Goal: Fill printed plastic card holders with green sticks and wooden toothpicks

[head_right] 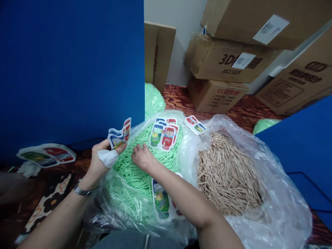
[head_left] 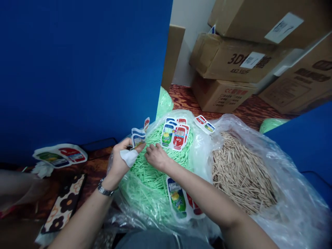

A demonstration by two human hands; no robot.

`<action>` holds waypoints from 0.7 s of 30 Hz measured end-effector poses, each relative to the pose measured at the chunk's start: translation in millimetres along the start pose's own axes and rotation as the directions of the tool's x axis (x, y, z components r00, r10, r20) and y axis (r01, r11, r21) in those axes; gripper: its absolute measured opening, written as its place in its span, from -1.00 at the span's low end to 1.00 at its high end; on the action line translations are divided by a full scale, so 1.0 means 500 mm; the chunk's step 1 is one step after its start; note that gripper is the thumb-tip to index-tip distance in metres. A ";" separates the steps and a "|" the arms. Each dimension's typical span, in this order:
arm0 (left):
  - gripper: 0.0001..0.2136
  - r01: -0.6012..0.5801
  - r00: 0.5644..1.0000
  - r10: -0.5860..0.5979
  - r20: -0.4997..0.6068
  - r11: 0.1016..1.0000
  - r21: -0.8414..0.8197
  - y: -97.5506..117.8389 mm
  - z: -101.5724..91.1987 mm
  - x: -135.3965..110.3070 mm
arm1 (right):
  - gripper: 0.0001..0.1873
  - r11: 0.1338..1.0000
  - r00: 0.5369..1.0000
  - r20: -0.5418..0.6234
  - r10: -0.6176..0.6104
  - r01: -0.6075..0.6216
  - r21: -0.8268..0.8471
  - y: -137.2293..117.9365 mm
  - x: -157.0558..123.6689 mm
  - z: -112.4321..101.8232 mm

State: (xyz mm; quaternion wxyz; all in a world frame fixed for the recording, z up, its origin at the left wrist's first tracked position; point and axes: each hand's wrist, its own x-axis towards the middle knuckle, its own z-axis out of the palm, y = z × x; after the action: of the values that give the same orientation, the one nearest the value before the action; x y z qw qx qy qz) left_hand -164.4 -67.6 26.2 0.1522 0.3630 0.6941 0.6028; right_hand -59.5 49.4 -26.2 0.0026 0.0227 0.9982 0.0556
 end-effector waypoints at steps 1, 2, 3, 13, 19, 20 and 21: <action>-0.81 0.000 1.000 0.000 0.001 1.000 0.000 -0.003 -0.001 0.001 | -0.78 1.000 1.000 0.003 -0.012 0.012 -0.007 0.000 0.001 0.002; -0.82 -0.001 1.000 0.001 0.001 1.000 -0.001 -0.006 -0.002 0.001 | -0.78 1.000 1.000 0.005 -0.019 0.019 -0.013 0.000 0.000 0.004; -0.83 -0.001 1.000 0.001 0.002 1.000 -0.002 -0.008 -0.003 0.002 | -0.78 1.000 1.000 0.004 -0.022 0.022 -0.019 0.001 -0.001 0.007; -0.81 -0.008 0.999 0.011 0.037 0.997 -0.077 0.001 0.011 0.004 | -0.79 0.996 0.998 -0.047 -0.041 0.037 -0.080 0.014 0.002 0.045; -0.75 -0.024 1.000 0.025 0.018 0.999 -0.027 0.003 0.007 0.004 | -0.86 0.997 0.984 -0.163 -0.075 0.078 0.016 0.036 -0.023 0.043; -0.76 -0.036 0.999 0.036 0.008 0.999 -0.005 0.003 0.006 0.006 | -0.85 0.994 0.979 -0.193 -0.073 0.087 0.062 0.037 -0.027 0.043; -0.76 -0.052 0.999 0.052 -0.005 0.998 0.021 0.003 0.006 0.007 | -0.83 0.989 0.975 -0.216 -0.060 0.088 0.119 0.036 -0.031 0.042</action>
State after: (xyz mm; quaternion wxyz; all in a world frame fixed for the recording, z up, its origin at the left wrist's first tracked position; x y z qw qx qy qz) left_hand -164.3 -62.9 27.7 0.1307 0.3807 0.6910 0.6004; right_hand -43.1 68.8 -45.0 -0.1030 -0.0205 0.9944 -0.0066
